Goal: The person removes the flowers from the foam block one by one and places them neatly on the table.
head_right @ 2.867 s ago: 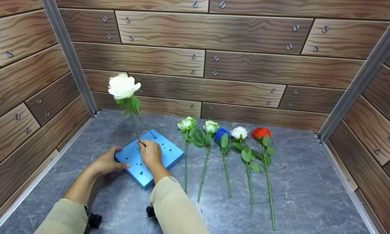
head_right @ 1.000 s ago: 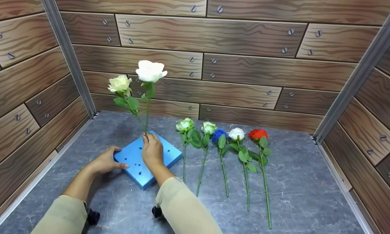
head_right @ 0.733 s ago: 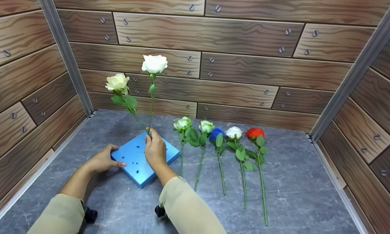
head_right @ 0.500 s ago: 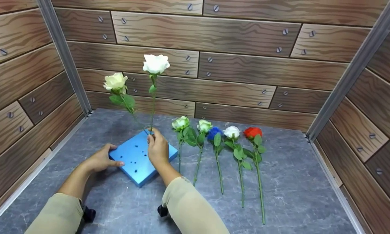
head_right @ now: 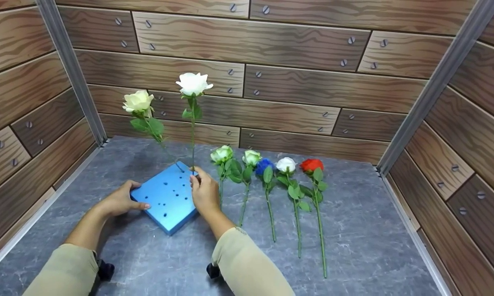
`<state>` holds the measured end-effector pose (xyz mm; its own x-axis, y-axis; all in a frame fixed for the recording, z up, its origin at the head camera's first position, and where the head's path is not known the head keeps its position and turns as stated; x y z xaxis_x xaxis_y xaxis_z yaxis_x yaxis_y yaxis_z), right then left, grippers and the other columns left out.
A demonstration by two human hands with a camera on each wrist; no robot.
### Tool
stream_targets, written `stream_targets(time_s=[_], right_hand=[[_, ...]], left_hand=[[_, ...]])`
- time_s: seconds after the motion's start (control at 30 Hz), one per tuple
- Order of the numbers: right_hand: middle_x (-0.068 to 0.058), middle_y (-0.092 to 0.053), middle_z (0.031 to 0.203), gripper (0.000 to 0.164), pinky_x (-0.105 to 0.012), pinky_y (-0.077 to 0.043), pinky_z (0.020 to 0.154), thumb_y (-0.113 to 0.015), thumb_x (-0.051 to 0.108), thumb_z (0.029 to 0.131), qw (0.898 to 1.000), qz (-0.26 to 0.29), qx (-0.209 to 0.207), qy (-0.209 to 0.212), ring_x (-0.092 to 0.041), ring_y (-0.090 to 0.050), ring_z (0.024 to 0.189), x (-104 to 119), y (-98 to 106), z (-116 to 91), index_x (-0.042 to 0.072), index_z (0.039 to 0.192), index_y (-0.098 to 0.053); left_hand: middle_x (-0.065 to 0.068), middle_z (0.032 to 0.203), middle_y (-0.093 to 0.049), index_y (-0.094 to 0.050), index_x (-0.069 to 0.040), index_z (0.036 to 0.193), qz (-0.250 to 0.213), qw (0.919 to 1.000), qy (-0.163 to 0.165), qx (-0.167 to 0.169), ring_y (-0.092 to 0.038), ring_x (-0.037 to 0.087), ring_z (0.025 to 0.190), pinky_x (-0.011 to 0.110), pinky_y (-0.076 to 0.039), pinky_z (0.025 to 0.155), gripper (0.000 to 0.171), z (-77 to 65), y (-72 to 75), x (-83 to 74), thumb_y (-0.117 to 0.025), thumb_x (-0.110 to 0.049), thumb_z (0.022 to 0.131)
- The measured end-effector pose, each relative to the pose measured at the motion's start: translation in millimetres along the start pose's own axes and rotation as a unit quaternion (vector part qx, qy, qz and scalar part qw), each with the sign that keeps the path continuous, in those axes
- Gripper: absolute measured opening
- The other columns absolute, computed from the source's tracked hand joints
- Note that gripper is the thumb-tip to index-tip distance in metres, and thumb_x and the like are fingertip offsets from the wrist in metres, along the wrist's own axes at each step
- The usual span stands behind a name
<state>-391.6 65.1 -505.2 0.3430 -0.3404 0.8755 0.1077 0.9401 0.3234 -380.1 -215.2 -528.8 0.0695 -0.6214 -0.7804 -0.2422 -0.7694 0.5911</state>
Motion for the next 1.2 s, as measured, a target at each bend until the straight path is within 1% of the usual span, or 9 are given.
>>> stream_targets(time_s=[0.1,0.3,0.37,0.47,0.67,0.87,0.97,1.1,1.2], right_hand=[[-0.023,-0.078,0.103,0.028,-0.026,-0.06,0.063,-0.061,0.013,0.111,1.0,-0.004,0.005,0.002,-0.026,-0.075,0.081,-1,7,-3,0.008,0.137,-0.072],[-0.029,-0.075,0.103,0.025,-0.05,-0.067,0.075,-0.062,0.011,0.111,0.999,0.019,0.02,-0.015,-0.041,-0.077,0.087,-4,17,-9,0.009,0.132,-0.073],[-0.029,-0.075,0.103,0.024,-0.053,-0.067,0.077,-0.062,0.01,0.11,0.999,0.018,0.026,-0.019,-0.042,-0.076,0.088,-4,21,-11,0.01,0.131,-0.074],[-0.028,-0.076,0.102,0.023,-0.051,-0.067,0.076,-0.062,0.009,0.11,0.999,0.007,0.032,-0.016,-0.038,-0.077,0.087,-4,28,-15,0.01,0.129,-0.075],[-0.022,-0.078,0.1,0.022,-0.034,-0.064,0.068,-0.063,0.01,0.11,0.999,-0.031,0.036,0.002,-0.029,-0.076,0.082,-5,43,-21,0.011,0.128,-0.076],[-0.026,-0.076,0.101,0.024,-0.046,-0.066,0.07,-0.062,0.009,0.11,0.998,-0.028,0.052,-0.009,-0.043,-0.075,0.082,-7,57,-31,0.009,0.13,-0.075],[-0.03,-0.076,0.102,0.026,-0.043,-0.067,0.07,-0.063,0.008,0.109,0.998,-0.022,0.054,-0.022,-0.047,-0.075,0.085,-9,64,-36,0.004,0.132,-0.074],[-0.026,-0.078,0.098,0.025,-0.029,-0.064,0.065,-0.065,0.008,0.108,0.998,-0.035,0.041,-0.03,-0.039,-0.077,0.08,-12,76,-41,0.001,0.131,-0.075],[-0.023,-0.079,0.095,0.023,-0.028,-0.063,0.064,-0.066,0.008,0.107,0.998,-0.048,0.03,-0.025,-0.03,-0.075,0.076,-12,85,-44,0.003,0.127,-0.077]], left_hand=[[0.035,0.169,-0.029,-0.034,-0.001,0.16,-0.001,1.0,-0.002,-0.001,-0.03,0.057,0.158,0.068,-0.032,0.128,0.099,0.2,0.1,-0.1,-0.092,-0.036,0.088],[0.035,0.169,-0.029,-0.034,0.0,0.16,-0.007,1.0,0.001,-0.005,-0.03,0.056,0.158,0.067,-0.03,0.129,0.1,0.8,0.1,1.2,-0.093,-0.035,0.087],[0.035,0.17,-0.029,-0.034,-0.001,0.161,-0.01,0.9999,0.002,-0.004,-0.029,0.056,0.159,0.067,-0.03,0.13,0.101,1.3,-0.3,1.7,-0.094,-0.034,0.087],[0.035,0.17,-0.028,-0.033,0.0,0.161,-0.01,1.0,-0.001,-0.002,-0.029,0.056,0.159,0.067,-0.029,0.13,0.102,2.2,0.5,2.2,-0.094,-0.035,0.087],[0.036,0.17,-0.028,-0.031,0.002,0.162,-0.01,0.9999,-0.002,0.004,-0.029,0.057,0.158,0.067,-0.03,0.129,0.104,1.6,0.5,1.5,-0.093,-0.036,0.087],[0.037,0.169,-0.028,-0.031,0.002,0.162,-0.001,1.0,-0.001,0.005,-0.03,0.057,0.158,0.068,-0.032,0.128,0.105,0.2,0.2,-0.7,-0.093,-0.038,0.088],[0.037,0.169,-0.029,-0.031,0.002,0.162,0.004,1.0,-0.001,0.003,-0.031,0.057,0.157,0.068,-0.032,0.128,0.105,-0.4,0.4,-1.1,-0.093,-0.039,0.087],[0.038,0.168,-0.029,-0.031,0.002,0.162,0.009,1.0,-0.002,0.002,-0.031,0.058,0.157,0.068,-0.032,0.128,0.106,-0.4,0.2,-0.8,-0.093,-0.04,0.087],[0.038,0.169,-0.029,-0.031,0.003,0.163,0.007,1.0,-0.002,0.002,-0.03,0.058,0.157,0.068,-0.03,0.129,0.105,-0.3,0.1,0.1,-0.093,-0.039,0.088]])
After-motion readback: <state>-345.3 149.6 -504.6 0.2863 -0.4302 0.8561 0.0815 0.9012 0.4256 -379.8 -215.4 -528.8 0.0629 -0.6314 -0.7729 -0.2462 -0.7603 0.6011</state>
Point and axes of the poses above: each hand's wrist, its own z-axis towards the middle knuckle, its own y-axis out of the back of the hand, x = y × z, the point moved 4 cm from there along z, towards the middle knuckle
